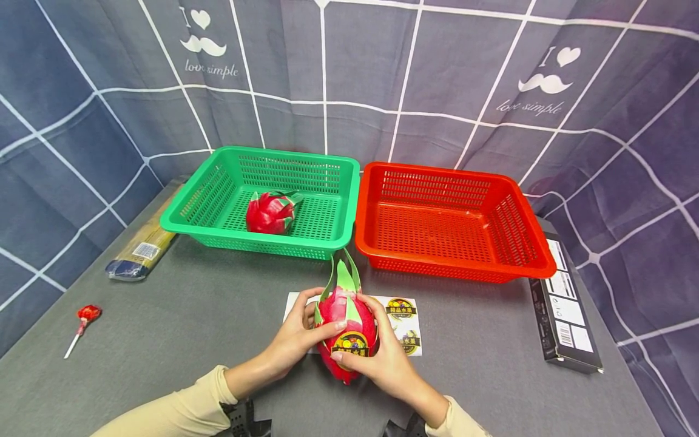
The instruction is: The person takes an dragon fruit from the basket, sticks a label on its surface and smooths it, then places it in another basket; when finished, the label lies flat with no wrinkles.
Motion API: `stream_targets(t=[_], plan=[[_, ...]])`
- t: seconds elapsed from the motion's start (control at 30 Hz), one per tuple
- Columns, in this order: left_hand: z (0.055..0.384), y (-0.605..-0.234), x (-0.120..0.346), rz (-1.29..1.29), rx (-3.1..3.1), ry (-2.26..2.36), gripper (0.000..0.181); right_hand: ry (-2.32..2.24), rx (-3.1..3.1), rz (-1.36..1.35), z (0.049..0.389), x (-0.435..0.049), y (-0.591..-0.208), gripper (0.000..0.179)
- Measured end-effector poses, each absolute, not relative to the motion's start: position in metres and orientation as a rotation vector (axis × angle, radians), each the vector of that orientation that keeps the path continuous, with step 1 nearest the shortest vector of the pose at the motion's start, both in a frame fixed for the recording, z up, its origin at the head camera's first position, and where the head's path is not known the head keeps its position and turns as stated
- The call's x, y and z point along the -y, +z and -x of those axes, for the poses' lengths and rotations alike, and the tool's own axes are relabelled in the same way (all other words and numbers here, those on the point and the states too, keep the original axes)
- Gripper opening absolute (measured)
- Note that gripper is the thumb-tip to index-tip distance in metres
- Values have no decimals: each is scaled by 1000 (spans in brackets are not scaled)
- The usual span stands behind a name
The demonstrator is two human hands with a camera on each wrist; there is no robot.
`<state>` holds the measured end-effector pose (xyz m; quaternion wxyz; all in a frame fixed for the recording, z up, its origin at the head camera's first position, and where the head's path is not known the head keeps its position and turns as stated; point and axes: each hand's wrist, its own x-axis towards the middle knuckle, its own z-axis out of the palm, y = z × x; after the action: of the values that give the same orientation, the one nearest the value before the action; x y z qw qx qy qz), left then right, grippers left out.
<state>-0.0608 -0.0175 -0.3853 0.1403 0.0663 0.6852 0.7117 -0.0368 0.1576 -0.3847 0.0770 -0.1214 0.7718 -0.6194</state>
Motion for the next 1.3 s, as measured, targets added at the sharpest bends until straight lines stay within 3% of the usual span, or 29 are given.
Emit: stream_targets(t=[0.3, 0.57, 0.77, 0.87, 1.07, 1.3], plan=[[62, -382, 19, -249, -1942, 2028, 66, -1912, -2295, 375, 33, -161, -380, 76], [71, -384, 21, -231, -2068, 2064, 30, -1963, -2107, 452, 31, -181, -360, 72], [87, -384, 19, -347, -2151, 2087, 18, -2028, -2055, 615, 28, -206, -346, 73], [100, -381, 15, -485, -2217, 2041, 21, -2077, -2042, 579, 29, -216, -338, 71], [131, -372, -1, -757, -2377, 1705, 60, -2290, -1984, 466, 36, -227, -322, 66], [151, -368, -21, -629, -2486, 1588, 68, -2444, -1985, 244, 51, -221, -301, 63]])
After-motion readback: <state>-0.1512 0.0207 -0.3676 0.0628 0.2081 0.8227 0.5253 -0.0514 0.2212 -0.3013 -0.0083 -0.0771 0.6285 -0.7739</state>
